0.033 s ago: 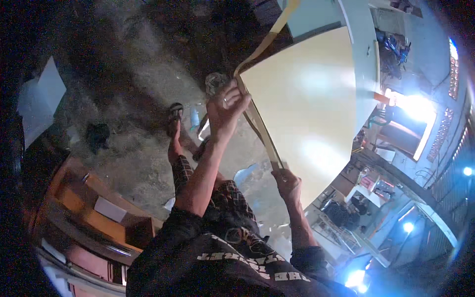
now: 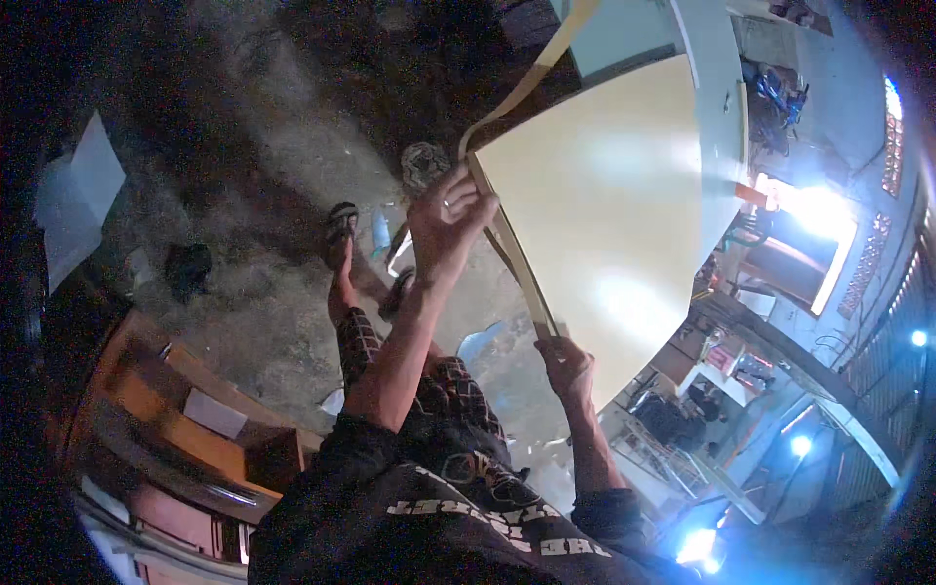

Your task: The person applies adhesive from a bottle onto the surface of a flexible wood strip while holding a rectangular wood panel.

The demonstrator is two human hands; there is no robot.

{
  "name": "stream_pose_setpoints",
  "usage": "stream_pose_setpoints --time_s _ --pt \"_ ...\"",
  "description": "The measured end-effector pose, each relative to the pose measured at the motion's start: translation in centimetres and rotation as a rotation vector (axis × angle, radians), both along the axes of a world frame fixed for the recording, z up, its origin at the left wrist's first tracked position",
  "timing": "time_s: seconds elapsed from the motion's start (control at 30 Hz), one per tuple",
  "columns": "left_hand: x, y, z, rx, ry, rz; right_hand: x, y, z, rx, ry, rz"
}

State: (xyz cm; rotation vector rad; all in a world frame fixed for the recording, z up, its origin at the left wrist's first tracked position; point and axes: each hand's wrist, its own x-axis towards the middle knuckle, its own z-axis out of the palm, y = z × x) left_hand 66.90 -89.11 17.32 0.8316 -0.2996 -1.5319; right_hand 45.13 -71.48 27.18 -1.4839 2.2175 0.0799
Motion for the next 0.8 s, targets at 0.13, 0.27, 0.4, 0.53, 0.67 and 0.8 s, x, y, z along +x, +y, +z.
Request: stream_pose_setpoints --time_s 0.13,0.27,0.4,0.53,0.67,0.8 --pt "-1.1 -0.3 -0.7 0.008 -0.004 0.137 0.2 -0.7 -0.3 0.083 0.079 -0.017" --pt "-2.1 -0.9 -1.0 0.029 -0.102 0.214 1.1 -1.8 0.1 0.099 0.006 -0.041" --pt "-2.5 -0.9 -0.5 0.107 -0.087 0.216 -0.2 -1.1 -0.4 0.078 -0.038 -0.041" --pt "-3.2 -1.1 -1.1 0.088 -0.146 0.282 -0.2 -1.3 -0.3 0.129 -0.008 -0.034" --pt "-3.3 -1.3 -0.5 0.134 -0.145 0.306 -0.2 -1.0 -0.5 0.103 0.001 -0.014" --pt "-3.0 -1.4 -0.5 0.122 -0.078 0.273 0.4 -0.5 -0.1 0.123 0.139 0.075"
